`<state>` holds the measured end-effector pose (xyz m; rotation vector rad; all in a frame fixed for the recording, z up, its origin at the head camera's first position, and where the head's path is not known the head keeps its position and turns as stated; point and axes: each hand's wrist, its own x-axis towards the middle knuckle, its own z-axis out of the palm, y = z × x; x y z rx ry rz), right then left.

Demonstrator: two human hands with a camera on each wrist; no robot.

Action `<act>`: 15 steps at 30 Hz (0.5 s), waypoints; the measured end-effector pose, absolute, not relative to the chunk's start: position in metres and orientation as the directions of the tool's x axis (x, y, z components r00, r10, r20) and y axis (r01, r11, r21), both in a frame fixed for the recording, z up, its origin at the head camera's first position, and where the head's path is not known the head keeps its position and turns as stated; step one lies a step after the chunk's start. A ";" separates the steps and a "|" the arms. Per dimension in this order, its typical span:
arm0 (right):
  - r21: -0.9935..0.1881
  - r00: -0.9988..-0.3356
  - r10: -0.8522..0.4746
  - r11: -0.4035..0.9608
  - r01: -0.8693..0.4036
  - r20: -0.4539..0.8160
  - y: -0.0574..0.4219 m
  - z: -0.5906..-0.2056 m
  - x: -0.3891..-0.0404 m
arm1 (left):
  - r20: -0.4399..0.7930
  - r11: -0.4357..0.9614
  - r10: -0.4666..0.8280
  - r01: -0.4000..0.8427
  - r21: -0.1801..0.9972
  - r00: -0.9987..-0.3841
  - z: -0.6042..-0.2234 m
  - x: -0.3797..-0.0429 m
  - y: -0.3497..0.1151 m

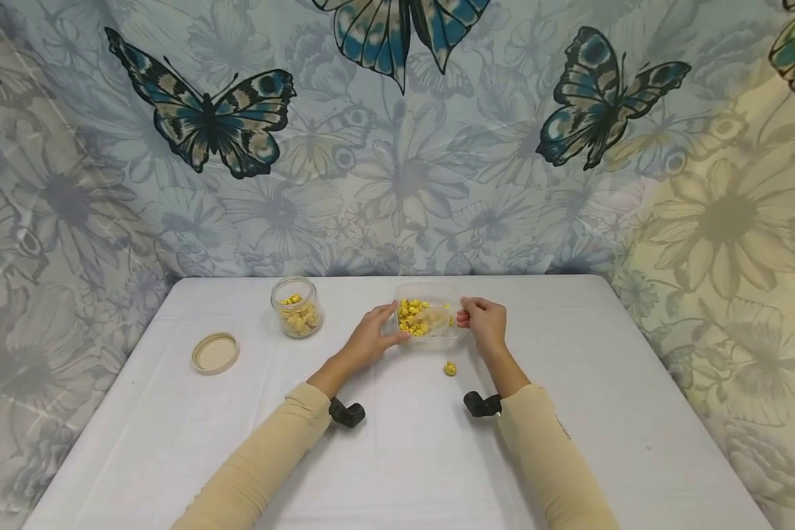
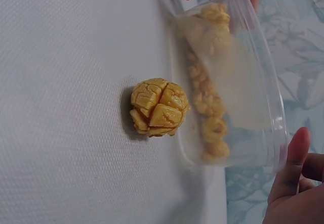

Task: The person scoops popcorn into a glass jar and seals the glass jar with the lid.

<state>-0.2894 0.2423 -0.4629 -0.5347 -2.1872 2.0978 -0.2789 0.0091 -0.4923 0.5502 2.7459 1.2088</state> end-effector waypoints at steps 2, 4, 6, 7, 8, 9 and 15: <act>-0.979 -0.938 0.290 0.017 0.203 -0.189 0.242 -0.463 -0.290 | 0.061 0.620 0.358 0.287 0.731 -0.932 -0.493 -0.279 0.009; -0.979 -0.938 0.291 0.021 0.204 -0.189 0.242 -0.463 -0.290 | 0.066 0.613 0.358 0.288 0.735 -0.931 -0.493 -0.279 0.009; -0.979 -0.937 0.294 0.021 0.203 -0.188 0.242 -0.463 -0.290 | 0.071 0.606 0.358 0.289 0.741 -0.931 -0.493 -0.279 0.009; -0.979 -0.937 0.295 0.020 0.202 -0.188 0.242 -0.463 -0.290 | 0.072 0.603 0.358 0.290 0.744 -0.931 -0.493 -0.279 0.009; -0.979 -0.937 0.296 0.019 0.202 -0.187 0.242 -0.464 -0.290 | 0.073 0.600 0.360 0.291 0.746 -0.930 -0.493 -0.279 0.009; -0.980 -0.937 0.297 0.018 0.201 -0.186 0.242 -0.464 -0.290 | 0.073 0.598 0.361 0.291 0.747 -0.930 -0.494 -0.279 0.009; -0.982 -0.939 0.296 0.015 0.190 -0.177 0.242 -0.464 -0.290 | 0.064 0.600 0.366 0.288 0.747 -0.928 -0.493 -0.279 0.009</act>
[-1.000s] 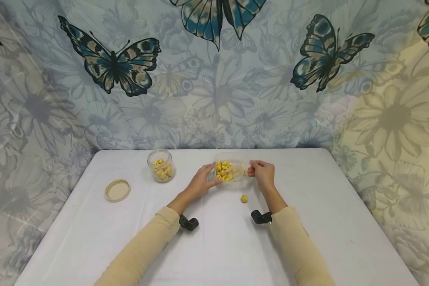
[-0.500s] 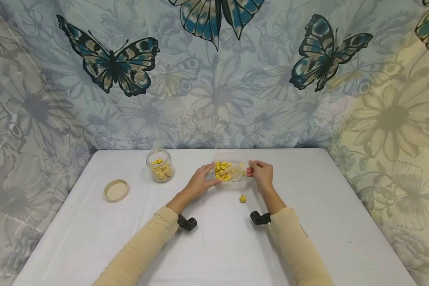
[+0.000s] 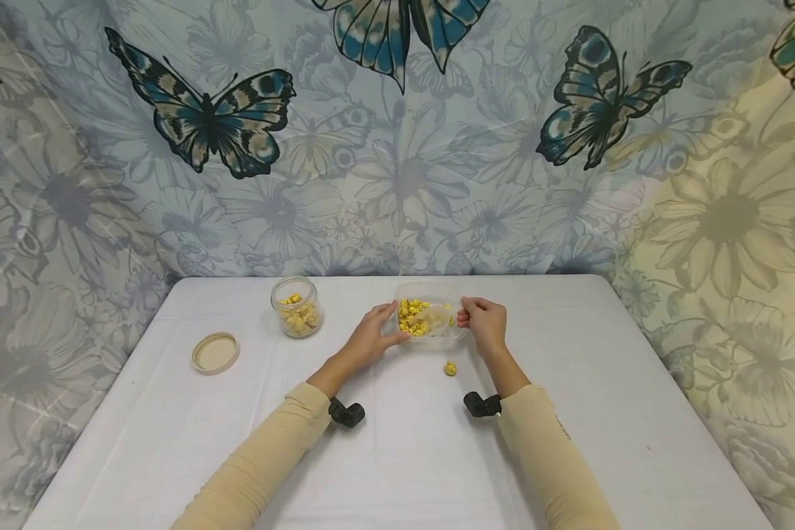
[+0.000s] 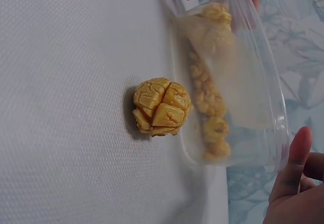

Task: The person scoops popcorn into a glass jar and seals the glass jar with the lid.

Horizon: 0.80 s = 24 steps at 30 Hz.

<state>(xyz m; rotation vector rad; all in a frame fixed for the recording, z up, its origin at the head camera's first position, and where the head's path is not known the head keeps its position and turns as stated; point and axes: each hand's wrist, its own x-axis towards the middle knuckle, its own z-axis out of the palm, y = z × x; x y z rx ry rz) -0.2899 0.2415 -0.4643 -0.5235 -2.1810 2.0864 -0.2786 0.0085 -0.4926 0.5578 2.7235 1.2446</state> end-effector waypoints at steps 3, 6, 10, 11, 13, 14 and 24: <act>-0.982 -0.939 0.296 0.012 0.187 -0.175 0.241 -0.464 -0.290 | 0.054 0.605 0.366 0.282 0.744 -0.929 -0.492 -0.279 0.008; -0.981 -0.936 0.300 0.000 0.192 -0.183 0.241 -0.463 -0.289 | 0.045 0.608 0.366 0.276 0.744 -0.929 -0.491 -0.279 0.008; -0.977 -0.932 0.295 -0.029 0.210 -0.209 0.241 -0.460 -0.288 | 0.043 0.610 0.366 0.275 0.743 -0.929 -0.491 -0.279 0.008; -0.975 -0.932 0.289 -0.041 0.218 -0.221 0.241 -0.459 -0.288 | 0.045 0.610 0.368 0.277 0.743 -0.929 -0.491 -0.279 0.007; -0.968 -0.929 0.274 -0.065 0.242 -0.250 0.242 -0.456 -0.288 | 0.044 0.615 0.370 0.280 0.737 -0.928 -0.491 -0.279 0.007; -0.964 -0.927 0.265 -0.076 0.256 -0.266 0.242 -0.454 -0.287 | 0.045 0.617 0.372 0.283 0.735 -0.927 -0.491 -0.279 0.007; -0.937 -0.914 0.214 -0.139 0.322 -0.346 0.246 -0.447 -0.287 | 0.049 0.648 0.360 0.288 0.705 -0.931 -0.486 -0.276 0.008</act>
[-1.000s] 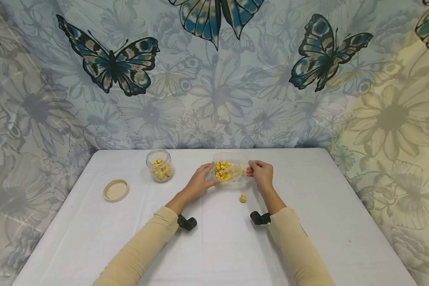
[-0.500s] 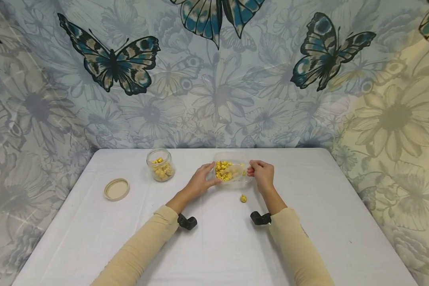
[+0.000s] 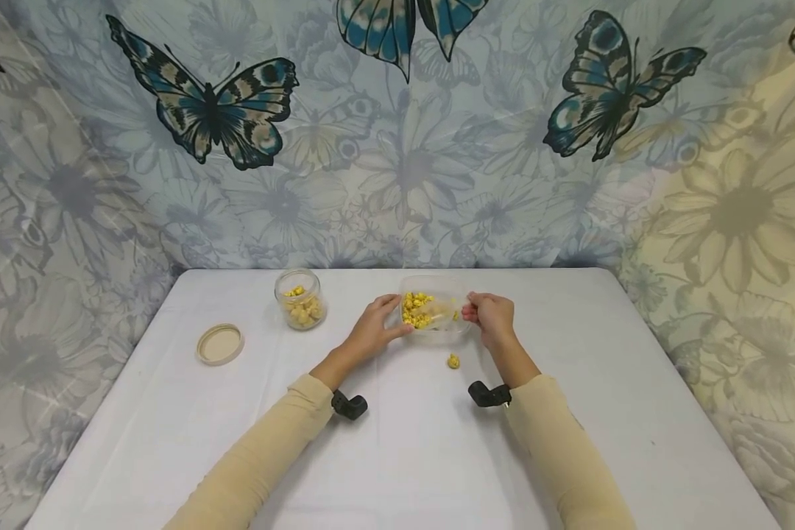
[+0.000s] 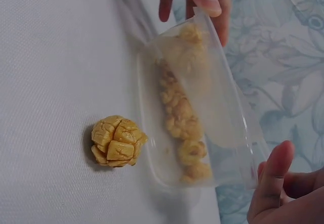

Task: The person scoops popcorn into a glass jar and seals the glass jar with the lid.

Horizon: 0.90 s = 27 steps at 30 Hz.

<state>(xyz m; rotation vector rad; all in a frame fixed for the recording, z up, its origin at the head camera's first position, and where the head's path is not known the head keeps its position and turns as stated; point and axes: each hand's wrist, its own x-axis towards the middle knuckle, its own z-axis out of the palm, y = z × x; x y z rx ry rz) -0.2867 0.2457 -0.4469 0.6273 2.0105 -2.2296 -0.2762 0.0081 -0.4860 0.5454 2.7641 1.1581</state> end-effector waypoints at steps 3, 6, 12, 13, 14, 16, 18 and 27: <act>-0.932 -0.910 0.218 -0.166 0.321 -0.353 0.245 -0.447 -0.289 | 0.063 0.645 0.355 0.293 0.706 -0.933 -0.486 -0.275 0.008; -0.926 -0.907 0.215 -0.187 0.327 -0.363 0.245 -0.448 -0.290 | 0.079 0.650 0.344 0.298 0.699 -0.936 -0.488 -0.274 0.010; -0.910 -0.902 0.178 -0.217 0.354 -0.393 0.250 -0.442 -0.291 | 0.105 0.649 0.321 0.299 0.700 -0.941 -0.489 -0.271 0.014; -0.902 -0.898 0.170 -0.234 0.362 -0.405 0.252 -0.441 -0.291 | 0.105 0.649 0.320 0.298 0.700 -0.942 -0.489 -0.270 0.014; -0.894 -0.894 0.161 -0.249 0.373 -0.418 0.254 -0.440 -0.291 | 0.105 0.647 0.319 0.297 0.702 -0.942 -0.489 -0.270 0.015; -0.873 -0.883 0.146 -0.284 0.396 -0.447 0.258 -0.439 -0.292 | 0.108 0.649 0.319 0.300 0.700 -0.942 -0.490 -0.269 0.015; -0.854 -0.873 0.126 -0.311 0.417 -0.472 0.261 -0.439 -0.292 | 0.115 0.649 0.316 0.303 0.698 -0.942 -0.490 -0.269 0.015; -0.760 -0.840 0.046 -0.455 0.464 -0.540 0.270 -0.441 -0.297 | 0.122 0.649 0.306 0.300 0.699 -0.944 -0.489 -0.270 0.013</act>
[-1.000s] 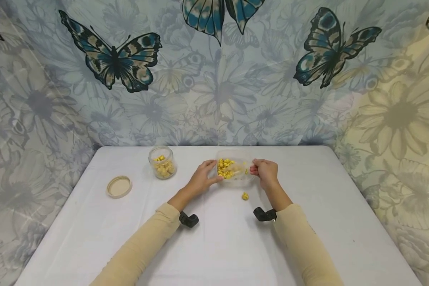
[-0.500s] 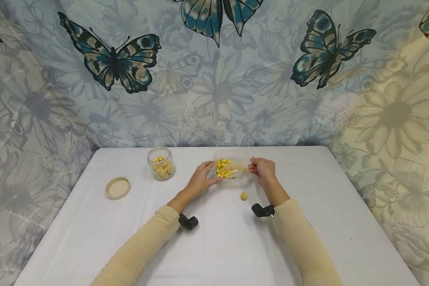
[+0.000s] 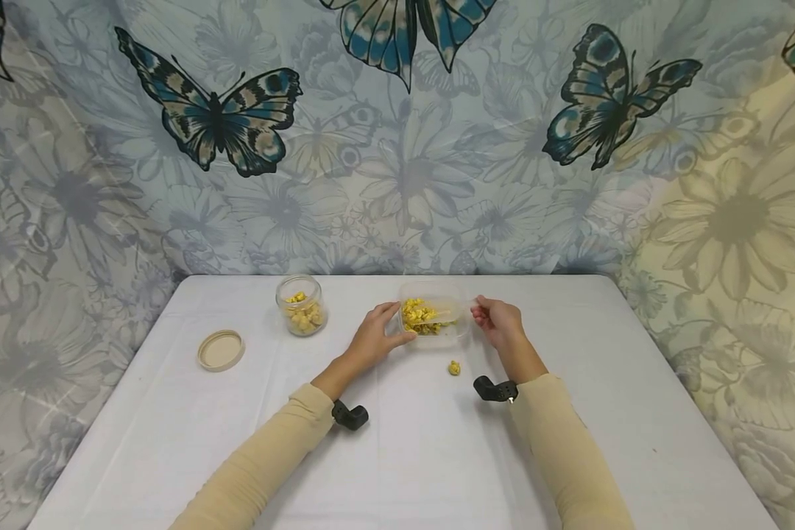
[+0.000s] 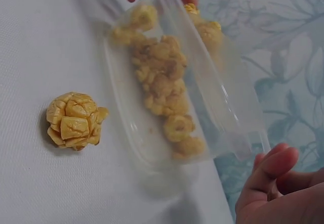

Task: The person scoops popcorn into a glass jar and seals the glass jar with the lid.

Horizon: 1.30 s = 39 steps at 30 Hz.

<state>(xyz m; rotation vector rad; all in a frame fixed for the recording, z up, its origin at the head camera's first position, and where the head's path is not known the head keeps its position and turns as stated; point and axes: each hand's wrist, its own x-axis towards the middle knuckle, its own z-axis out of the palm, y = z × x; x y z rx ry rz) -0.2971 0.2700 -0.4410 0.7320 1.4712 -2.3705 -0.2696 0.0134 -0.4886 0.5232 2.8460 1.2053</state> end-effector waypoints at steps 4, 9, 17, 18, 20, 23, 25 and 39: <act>-0.730 -0.829 0.034 -0.496 0.470 -0.558 0.274 -0.439 -0.296 | 0.106 0.644 0.308 0.290 0.708 -0.945 -0.488 -0.269 0.014; -0.732 -0.834 0.033 -0.500 0.463 -0.551 0.277 -0.438 -0.295 | 0.109 0.642 0.304 0.288 0.710 -0.947 -0.488 -0.267 0.014; -0.726 -0.838 0.025 -0.513 0.458 -0.546 0.280 -0.440 -0.293 | 0.107 0.643 0.298 0.282 0.712 -0.949 -0.490 -0.265 0.014; -0.727 -0.838 0.026 -0.513 0.457 -0.545 0.280 -0.439 -0.292 | 0.106 0.642 0.297 0.280 0.714 -0.949 -0.490 -0.265 0.013; -0.729 -0.838 0.029 -0.510 0.455 -0.544 0.280 -0.439 -0.292 | 0.105 0.639 0.296 0.279 0.717 -0.949 -0.490 -0.264 0.013; -0.733 -0.843 0.024 -0.507 0.453 -0.538 0.280 -0.437 -0.291 | 0.104 0.635 0.294 0.276 0.722 -0.950 -0.490 -0.265 0.013; -0.737 -0.848 0.019 -0.504 0.450 -0.530 0.280 -0.436 -0.290 | 0.103 0.639 0.294 0.276 0.718 -0.950 -0.490 -0.265 0.012; -0.750 -0.867 0.008 -0.505 0.427 -0.499 0.278 -0.430 -0.288 | 0.127 0.623 0.317 0.307 0.720 -0.940 -0.491 -0.269 0.009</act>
